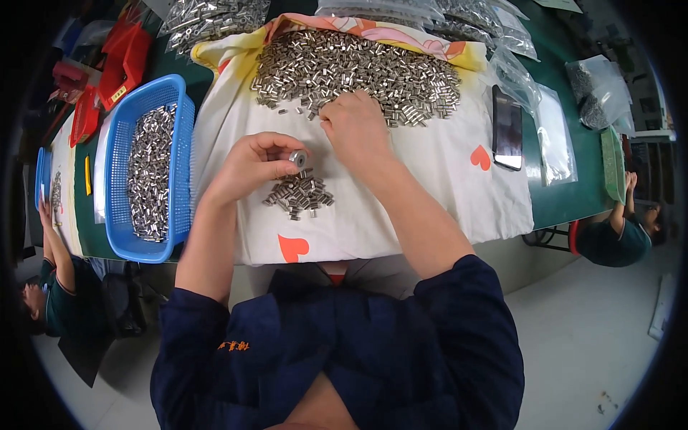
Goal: Sorting and assembling small metal clips into circular metal bases on a production workbench.
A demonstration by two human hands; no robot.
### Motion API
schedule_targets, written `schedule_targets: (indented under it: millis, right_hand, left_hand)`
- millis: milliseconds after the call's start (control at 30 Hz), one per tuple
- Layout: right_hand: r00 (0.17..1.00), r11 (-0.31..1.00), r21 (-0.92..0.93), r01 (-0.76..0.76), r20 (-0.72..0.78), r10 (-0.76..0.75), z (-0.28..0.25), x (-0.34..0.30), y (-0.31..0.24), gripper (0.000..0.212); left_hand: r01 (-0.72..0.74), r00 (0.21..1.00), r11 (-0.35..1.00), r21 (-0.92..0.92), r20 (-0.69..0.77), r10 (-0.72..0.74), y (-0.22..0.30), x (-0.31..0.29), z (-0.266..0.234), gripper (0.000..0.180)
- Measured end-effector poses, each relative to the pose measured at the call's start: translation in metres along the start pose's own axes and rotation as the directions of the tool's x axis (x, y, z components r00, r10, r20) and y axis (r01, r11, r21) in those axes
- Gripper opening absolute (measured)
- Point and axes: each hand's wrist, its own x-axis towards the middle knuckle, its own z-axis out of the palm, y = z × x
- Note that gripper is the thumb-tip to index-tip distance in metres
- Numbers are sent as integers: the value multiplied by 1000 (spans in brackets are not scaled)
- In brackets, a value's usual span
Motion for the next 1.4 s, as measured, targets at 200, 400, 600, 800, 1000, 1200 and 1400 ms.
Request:
schedule_targets:
  millis: [200,400,600,800,1000,1200,1400]
  right_hand:
    - [997,974,217,-67,-30,75,-12,3,-7,7]
    - [976,756,625,-194,202,83,-22,-1,-20,11]
    - [967,749,622,-229,231,103,-24,-3,-26,9]
    - [989,934,329,138,-98,-112,-12,-7,-30,7]
    - [996,927,364,92,-24,-90,-14,-8,-29,7]
    - [970,816,552,-172,238,44,-25,-4,-22,11]
    - [945,787,542,-295,286,157,-32,2,-13,13]
  left_hand:
    - [-53,993,996,-70,-112,45,2,3,0,29]
    - [-67,986,971,-229,-162,30,0,4,-4,34]
    - [-72,983,974,-213,-182,33,2,3,-2,32]
    - [-78,970,986,-146,-241,41,-1,5,2,29]
    - [-33,972,999,-23,-234,27,-1,5,3,29]
    - [-73,974,996,-53,-217,60,2,2,0,31]
    - [-51,989,998,-27,-143,47,4,0,1,29]
